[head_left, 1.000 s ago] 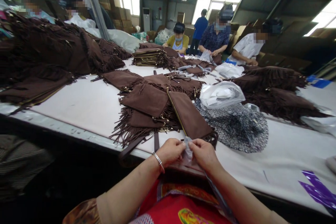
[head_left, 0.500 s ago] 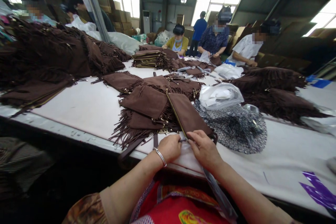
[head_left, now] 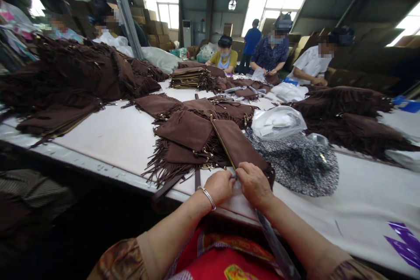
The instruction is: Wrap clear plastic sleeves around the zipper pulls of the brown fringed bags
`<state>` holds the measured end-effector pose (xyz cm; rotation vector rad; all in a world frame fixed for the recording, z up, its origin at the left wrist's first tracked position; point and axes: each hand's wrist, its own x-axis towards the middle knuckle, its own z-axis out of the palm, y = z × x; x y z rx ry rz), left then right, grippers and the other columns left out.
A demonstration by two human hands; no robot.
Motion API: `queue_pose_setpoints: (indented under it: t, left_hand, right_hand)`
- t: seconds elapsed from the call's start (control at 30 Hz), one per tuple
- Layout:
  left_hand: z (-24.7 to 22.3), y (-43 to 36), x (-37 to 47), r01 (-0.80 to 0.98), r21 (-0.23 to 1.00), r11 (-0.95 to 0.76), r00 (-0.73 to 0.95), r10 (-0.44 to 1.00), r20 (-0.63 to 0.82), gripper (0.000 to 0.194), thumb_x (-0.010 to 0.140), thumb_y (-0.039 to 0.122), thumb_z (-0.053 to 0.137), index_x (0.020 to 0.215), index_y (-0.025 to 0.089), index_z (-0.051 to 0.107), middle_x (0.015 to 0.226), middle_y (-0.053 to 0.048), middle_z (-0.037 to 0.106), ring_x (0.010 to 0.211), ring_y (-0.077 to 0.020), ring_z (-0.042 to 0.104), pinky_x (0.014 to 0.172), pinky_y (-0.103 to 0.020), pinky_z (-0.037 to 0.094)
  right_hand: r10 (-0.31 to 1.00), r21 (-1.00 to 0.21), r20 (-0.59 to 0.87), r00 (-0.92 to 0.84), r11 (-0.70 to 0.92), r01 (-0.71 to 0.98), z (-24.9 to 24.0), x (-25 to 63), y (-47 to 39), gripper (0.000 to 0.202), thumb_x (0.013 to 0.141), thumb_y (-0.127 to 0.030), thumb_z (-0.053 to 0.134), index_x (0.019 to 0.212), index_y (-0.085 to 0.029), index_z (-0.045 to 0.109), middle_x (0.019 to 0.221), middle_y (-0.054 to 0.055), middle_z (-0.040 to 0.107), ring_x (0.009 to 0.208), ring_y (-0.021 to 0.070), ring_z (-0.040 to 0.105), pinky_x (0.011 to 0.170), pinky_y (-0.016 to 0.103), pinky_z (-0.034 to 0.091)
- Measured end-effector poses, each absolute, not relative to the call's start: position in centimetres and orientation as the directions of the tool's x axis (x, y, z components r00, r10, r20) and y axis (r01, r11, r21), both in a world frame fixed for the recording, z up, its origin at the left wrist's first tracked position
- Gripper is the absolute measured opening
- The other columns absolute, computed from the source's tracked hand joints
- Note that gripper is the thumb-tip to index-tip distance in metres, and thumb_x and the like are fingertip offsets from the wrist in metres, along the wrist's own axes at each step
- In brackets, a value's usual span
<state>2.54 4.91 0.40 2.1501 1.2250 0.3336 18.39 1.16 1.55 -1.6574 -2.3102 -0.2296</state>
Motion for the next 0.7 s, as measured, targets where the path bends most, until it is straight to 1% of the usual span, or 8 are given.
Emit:
queue_pose_setpoints:
  t: [0.13, 0.23, 0.3, 0.4, 0.47, 0.6, 0.63, 0.7]
  left_hand:
    - [0.5, 5.5, 2.7, 0.626, 0.714, -0.314, 0.56, 0.818, -0.132, 0.026, 0.087, 0.028, 0.044, 0.073, 0.018, 0.062, 0.078, -0.009, 0.066, 0.075, -0.0212, 0.058, 0.069, -0.03, 0.04]
    - [0.5, 5.9, 2.5, 0.609, 0.739, -0.287, 0.575, 0.802, -0.163, 0.028, 0.088, 0.027, 0.042, 0.07, 0.017, 0.061, 0.07, -0.006, 0.063, 0.068, -0.0177, 0.055, 0.062, -0.027, 0.038]
    - [0.5, 5.9, 2.4, 0.599, 0.751, -0.28, 0.583, 0.794, -0.169, 0.028, 0.088, 0.026, 0.041, 0.069, 0.017, 0.061, 0.068, -0.004, 0.061, 0.066, -0.0164, 0.054, 0.06, -0.026, 0.037]
    - [0.6, 5.6, 2.3, 0.585, 0.757, -0.289, 0.584, 0.799, -0.146, 0.029, 0.088, 0.025, 0.04, 0.07, 0.016, 0.061, 0.069, -0.003, 0.061, 0.067, -0.016, 0.054, 0.062, -0.026, 0.037]
    - [0.6, 5.2, 2.2, 0.573, 0.761, -0.303, 0.58, 0.807, -0.115, 0.033, 0.091, 0.029, 0.036, 0.073, 0.017, 0.061, 0.073, -0.004, 0.063, 0.071, -0.0164, 0.055, 0.065, -0.026, 0.037]
    - [0.2, 4.0, 2.2, 0.563, 0.745, -0.359, 0.564, 0.825, -0.028, 0.041, 0.092, 0.048, 0.037, 0.078, 0.018, 0.061, 0.077, -0.005, 0.065, 0.072, -0.0175, 0.057, 0.064, -0.027, 0.036]
    - [0.1, 3.8, 2.2, 0.567, 0.734, -0.374, 0.557, 0.83, -0.007, 0.041, 0.092, 0.049, 0.038, 0.078, 0.018, 0.061, 0.076, -0.005, 0.066, 0.071, -0.0174, 0.057, 0.063, -0.027, 0.035]
    - [-0.1, 3.6, 2.3, 0.586, 0.709, -0.392, 0.54, 0.841, 0.019, 0.04, 0.094, 0.044, 0.036, 0.075, 0.018, 0.061, 0.074, -0.005, 0.066, 0.069, -0.0169, 0.057, 0.062, -0.027, 0.033]
  right_hand:
    - [0.871, -0.127, 0.406, -0.276, 0.353, 0.927, 1.6, 19.8, -0.2, 0.024, 0.093, -0.018, 0.045, 0.107, -0.015, 0.064, 0.11, 0.012, 0.061, 0.101, 0.0222, 0.052, 0.089, 0.033, 0.039]
    - [0.851, -0.111, 0.364, -0.378, 0.442, 0.89, 1.5, 20.3, -1.4, 0.03, 0.092, -0.022, 0.05, 0.12, -0.019, 0.06, 0.118, 0.011, 0.059, 0.102, 0.0233, 0.051, 0.089, 0.035, 0.039]
    - [0.837, -0.092, 0.356, -0.414, 0.473, 0.876, 1.5, 20.2, -1.7, 0.028, 0.092, -0.022, 0.051, 0.118, -0.022, 0.062, 0.116, 0.009, 0.061, 0.099, 0.0229, 0.051, 0.086, 0.035, 0.038]
    - [0.833, -0.114, 0.407, -0.375, 0.454, 0.884, 1.6, 19.8, -1.3, 0.021, 0.093, -0.02, 0.049, 0.102, -0.02, 0.068, 0.1, 0.008, 0.065, 0.09, 0.0204, 0.052, 0.082, 0.034, 0.038]
    - [0.842, -0.136, 0.4, -0.362, 0.445, 0.885, 1.8, 19.6, -0.6, 0.019, 0.092, -0.017, 0.049, 0.094, -0.019, 0.069, 0.091, 0.007, 0.065, 0.085, 0.0192, 0.052, 0.08, 0.032, 0.038]
    - [0.886, -0.182, 0.291, -0.36, 0.42, 0.889, 2.8, 19.3, 0.7, 0.017, 0.089, -0.015, 0.053, 0.088, -0.02, 0.069, 0.086, 0.005, 0.064, 0.084, 0.0176, 0.054, 0.08, 0.029, 0.039]
    - [0.899, -0.192, 0.255, -0.355, 0.407, 0.893, 3.0, 19.3, 1.0, 0.017, 0.088, -0.014, 0.054, 0.088, -0.021, 0.069, 0.085, 0.004, 0.064, 0.085, 0.0172, 0.055, 0.08, 0.028, 0.04]
    - [0.922, -0.194, 0.185, -0.34, 0.374, 0.907, 3.6, 19.2, 1.5, 0.018, 0.088, -0.015, 0.054, 0.087, -0.022, 0.07, 0.085, 0.004, 0.064, 0.085, 0.0169, 0.056, 0.079, 0.027, 0.04]
